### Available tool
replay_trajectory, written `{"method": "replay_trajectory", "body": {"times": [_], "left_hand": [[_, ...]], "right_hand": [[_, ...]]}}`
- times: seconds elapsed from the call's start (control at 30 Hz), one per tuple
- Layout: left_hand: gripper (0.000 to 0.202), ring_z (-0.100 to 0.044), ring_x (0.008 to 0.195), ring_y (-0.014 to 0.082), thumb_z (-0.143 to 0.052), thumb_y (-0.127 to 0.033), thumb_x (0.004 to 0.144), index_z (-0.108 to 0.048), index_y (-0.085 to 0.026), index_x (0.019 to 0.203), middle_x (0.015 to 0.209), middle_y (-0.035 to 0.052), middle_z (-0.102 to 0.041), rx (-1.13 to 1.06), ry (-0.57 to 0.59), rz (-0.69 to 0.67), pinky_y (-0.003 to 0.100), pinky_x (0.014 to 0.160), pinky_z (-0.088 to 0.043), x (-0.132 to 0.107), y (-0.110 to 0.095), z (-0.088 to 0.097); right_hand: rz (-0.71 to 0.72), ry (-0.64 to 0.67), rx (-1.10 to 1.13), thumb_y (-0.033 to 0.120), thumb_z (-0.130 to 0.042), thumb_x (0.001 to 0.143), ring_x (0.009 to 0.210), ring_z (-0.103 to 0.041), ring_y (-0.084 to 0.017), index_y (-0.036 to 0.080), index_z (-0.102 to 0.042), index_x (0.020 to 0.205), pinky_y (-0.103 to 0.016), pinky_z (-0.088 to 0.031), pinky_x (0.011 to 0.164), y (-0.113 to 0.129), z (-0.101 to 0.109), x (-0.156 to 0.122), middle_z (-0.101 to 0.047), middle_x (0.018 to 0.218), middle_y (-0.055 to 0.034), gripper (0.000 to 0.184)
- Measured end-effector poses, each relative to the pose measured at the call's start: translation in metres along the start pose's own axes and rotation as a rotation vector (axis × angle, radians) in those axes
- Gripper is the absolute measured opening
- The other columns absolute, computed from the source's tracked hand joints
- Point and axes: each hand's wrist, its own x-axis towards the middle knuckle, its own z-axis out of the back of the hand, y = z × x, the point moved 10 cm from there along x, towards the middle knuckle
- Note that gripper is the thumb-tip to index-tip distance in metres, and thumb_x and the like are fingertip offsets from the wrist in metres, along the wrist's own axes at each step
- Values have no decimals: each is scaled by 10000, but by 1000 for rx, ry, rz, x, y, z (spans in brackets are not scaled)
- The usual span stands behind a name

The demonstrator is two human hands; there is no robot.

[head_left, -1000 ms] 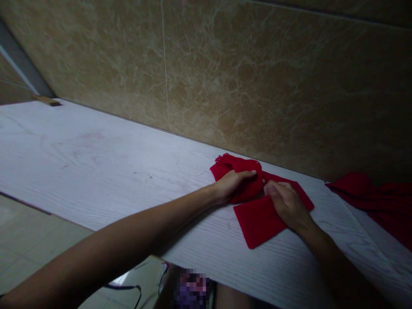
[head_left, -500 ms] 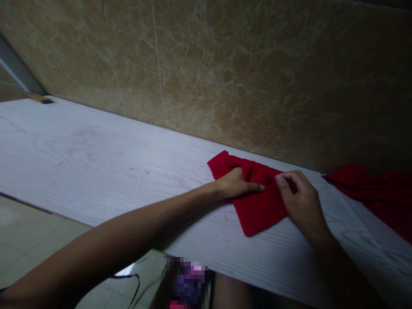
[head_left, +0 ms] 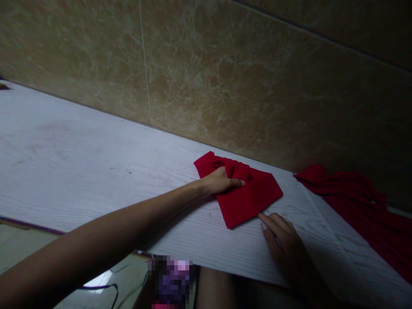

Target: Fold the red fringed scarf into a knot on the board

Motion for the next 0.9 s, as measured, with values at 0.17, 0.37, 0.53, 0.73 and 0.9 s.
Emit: {"method": "replay_trajectory", "body": {"times": [0.17,0.37,0.53,0.73,0.9], "left_hand": [[221,-668,755,177,-810,-202,753,-701,-110,921,886,92,-741,-30,14,13,318,757,-536,-3,0,-3],[162,-615,704,136,-814,-165,743,-660,-130,780,795,32,-703,-24,27,-39,281,737,-514,-6,-9,-5],[146,-601,687,128,-802,-155,758,-657,-136,766,764,13,-686,-35,28,-41,282,743,-517,-5,-9,-4],[138,-626,723,142,-793,-158,770,-669,-121,816,819,46,-706,-49,16,-50,279,733,-521,-1,-7,0],[166,-642,749,156,-808,-180,772,-688,-113,866,870,68,-725,-31,-15,-48,311,783,-534,1,-6,3]], "right_hand": [[-55,-19,-135,249,-390,1045,798,-622,-213,198,-632,877,-350,-454,742,-2,-13,10,-657,838,-72,299],[-233,113,-384,168,-465,889,696,-601,-235,244,-517,680,-372,-403,668,-13,-38,35,-652,709,-103,228],[-403,80,-175,269,-546,818,563,-558,-228,243,-623,761,-346,-366,555,-34,-38,48,-667,645,-88,99],[-720,-178,591,356,-653,687,697,-647,-255,224,-711,880,-384,-541,640,-69,-38,45,-703,738,-67,242],[-642,-172,946,433,-505,871,798,-699,-263,271,-715,1018,-411,-602,680,-59,-43,53,-719,831,-67,304]]}}
